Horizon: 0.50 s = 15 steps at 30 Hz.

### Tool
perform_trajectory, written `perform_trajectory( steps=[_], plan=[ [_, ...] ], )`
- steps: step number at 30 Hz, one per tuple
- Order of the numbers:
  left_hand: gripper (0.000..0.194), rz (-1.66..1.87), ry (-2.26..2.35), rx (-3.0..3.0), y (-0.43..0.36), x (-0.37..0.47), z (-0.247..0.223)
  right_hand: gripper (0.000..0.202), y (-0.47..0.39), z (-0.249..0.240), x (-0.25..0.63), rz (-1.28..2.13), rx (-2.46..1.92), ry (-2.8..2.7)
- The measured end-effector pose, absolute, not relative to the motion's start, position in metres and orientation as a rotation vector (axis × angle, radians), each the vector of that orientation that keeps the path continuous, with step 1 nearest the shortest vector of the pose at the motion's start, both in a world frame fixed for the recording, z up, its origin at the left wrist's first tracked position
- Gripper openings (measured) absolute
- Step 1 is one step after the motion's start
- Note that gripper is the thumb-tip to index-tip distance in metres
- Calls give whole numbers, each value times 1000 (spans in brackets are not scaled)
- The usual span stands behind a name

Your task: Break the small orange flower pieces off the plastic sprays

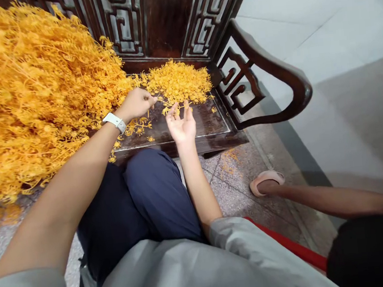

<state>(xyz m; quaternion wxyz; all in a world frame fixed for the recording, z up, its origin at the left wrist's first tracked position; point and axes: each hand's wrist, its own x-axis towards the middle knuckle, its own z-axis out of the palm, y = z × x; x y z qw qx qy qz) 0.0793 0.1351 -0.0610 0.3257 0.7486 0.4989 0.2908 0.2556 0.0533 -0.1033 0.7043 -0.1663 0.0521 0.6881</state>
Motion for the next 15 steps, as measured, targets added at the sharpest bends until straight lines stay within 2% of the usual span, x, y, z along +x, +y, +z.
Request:
perform_trajectory(
  steps=[15],
  plan=[
    [32,773,1288,1953,143,73,-73,13,59,-122,271,1385,-604,10]
  ],
)
